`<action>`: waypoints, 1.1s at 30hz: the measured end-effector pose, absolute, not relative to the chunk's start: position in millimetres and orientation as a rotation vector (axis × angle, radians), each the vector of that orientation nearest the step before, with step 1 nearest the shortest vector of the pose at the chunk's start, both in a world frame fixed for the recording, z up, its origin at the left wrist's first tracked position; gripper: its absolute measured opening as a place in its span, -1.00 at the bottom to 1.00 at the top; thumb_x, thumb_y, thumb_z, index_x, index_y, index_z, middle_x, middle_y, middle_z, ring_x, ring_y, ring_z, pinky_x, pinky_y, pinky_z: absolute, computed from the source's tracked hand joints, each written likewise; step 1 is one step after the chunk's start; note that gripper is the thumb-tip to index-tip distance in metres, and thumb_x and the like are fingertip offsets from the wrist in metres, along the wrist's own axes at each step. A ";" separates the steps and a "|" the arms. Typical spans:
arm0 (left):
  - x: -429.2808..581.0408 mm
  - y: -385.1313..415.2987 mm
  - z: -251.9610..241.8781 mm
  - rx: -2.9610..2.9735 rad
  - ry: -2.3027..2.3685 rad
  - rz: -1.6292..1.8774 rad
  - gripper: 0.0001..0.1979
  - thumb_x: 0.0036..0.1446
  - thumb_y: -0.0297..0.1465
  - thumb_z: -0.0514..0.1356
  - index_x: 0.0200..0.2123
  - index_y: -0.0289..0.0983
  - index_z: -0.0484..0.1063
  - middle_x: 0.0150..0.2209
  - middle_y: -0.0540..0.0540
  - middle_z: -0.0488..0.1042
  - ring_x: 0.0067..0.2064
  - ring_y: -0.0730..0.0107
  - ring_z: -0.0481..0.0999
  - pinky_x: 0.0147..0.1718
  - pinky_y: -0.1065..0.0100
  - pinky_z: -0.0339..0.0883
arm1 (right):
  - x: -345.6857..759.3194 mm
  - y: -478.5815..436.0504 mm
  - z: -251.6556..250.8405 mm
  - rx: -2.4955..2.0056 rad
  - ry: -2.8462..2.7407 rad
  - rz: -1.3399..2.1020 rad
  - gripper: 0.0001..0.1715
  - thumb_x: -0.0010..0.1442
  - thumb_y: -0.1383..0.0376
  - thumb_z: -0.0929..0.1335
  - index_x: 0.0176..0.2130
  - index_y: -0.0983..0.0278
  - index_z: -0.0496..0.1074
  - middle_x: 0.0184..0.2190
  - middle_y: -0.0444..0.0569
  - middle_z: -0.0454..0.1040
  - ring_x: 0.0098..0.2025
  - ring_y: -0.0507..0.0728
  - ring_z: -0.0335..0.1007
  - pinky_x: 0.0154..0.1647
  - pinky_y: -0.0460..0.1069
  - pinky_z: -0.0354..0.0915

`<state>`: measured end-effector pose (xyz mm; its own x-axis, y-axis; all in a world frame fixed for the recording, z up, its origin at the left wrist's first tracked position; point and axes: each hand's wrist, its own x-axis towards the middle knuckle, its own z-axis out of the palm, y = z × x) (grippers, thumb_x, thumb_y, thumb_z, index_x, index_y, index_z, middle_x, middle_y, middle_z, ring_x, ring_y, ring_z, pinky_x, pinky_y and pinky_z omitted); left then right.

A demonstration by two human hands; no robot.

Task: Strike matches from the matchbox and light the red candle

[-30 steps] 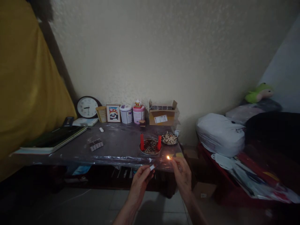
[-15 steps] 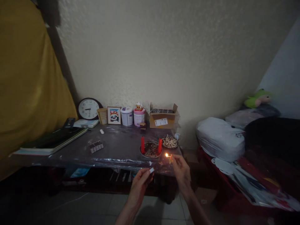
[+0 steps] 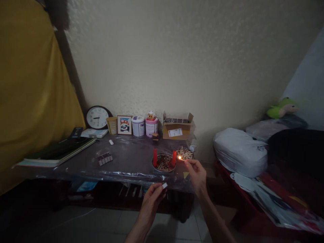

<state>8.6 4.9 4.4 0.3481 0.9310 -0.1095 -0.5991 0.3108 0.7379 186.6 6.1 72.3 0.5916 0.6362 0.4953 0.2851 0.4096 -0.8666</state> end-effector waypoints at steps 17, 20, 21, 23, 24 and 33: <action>7.2 4.5 4.0 0.661 0.597 1.079 -0.77 -0.16 -0.29 0.33 -0.39 -0.27 0.48 -0.35 -0.09 0.53 -0.27 0.36 0.48 -0.20 0.34 0.28 | 190.0 40.7 83.1 -1.170 -0.963 0.187 -0.74 0.00 0.13 0.36 -0.41 0.29 0.44 -0.46 -0.09 0.47 -0.39 0.09 0.38 -0.29 0.00 0.32; 7.8 5.2 3.4 0.650 0.594 1.082 -0.76 -0.17 -0.30 0.34 -0.39 -0.28 0.48 -0.37 -0.08 0.52 -0.29 0.36 0.48 -0.21 0.34 0.29 | 191.2 45.3 81.5 -1.179 -0.966 0.181 -0.73 0.00 0.13 0.35 -0.39 0.29 0.45 -0.44 -0.07 0.49 -0.37 0.10 0.39 -0.28 0.01 0.31; 8.1 5.3 3.7 0.644 0.591 1.083 -0.76 -0.17 -0.30 0.34 -0.39 -0.29 0.47 -0.37 -0.08 0.52 -0.29 0.36 0.48 -0.21 0.34 0.29 | 191.3 46.6 81.2 -1.183 -0.965 0.179 -0.73 0.00 0.13 0.35 -0.39 0.29 0.45 -0.43 -0.07 0.49 -0.36 0.10 0.39 -0.27 0.01 0.31; 8.4 5.0 5.1 0.636 0.589 1.080 -0.77 -0.16 -0.31 0.34 -0.39 -0.29 0.47 -0.37 -0.08 0.51 -0.29 0.37 0.48 -0.21 0.34 0.29 | 191.3 48.6 80.8 -1.191 -0.963 0.178 -0.72 0.00 0.13 0.35 -0.38 0.30 0.46 -0.42 -0.06 0.49 -0.36 0.11 0.39 -0.27 0.02 0.31; 8.4 4.6 5.9 0.630 0.595 1.077 -0.77 -0.17 -0.32 0.34 -0.40 -0.29 0.47 -0.38 -0.08 0.51 -0.30 0.37 0.48 -0.22 0.35 0.29 | 191.2 49.4 80.6 -1.195 -0.962 0.178 -0.72 0.00 0.13 0.35 -0.38 0.30 0.46 -0.42 -0.06 0.49 -0.36 0.11 0.39 -0.28 0.02 0.31; 7.2 3.7 3.6 0.619 0.608 1.074 -0.78 -0.15 -0.33 0.34 -0.40 -0.29 0.46 -0.38 -0.07 0.51 -0.29 0.36 0.48 -0.22 0.35 0.29 | 190.4 53.9 78.4 -1.203 -0.976 0.190 -0.72 0.02 0.13 0.35 -0.37 0.30 0.46 -0.42 -0.06 0.48 -0.36 0.11 0.38 -0.27 0.02 0.30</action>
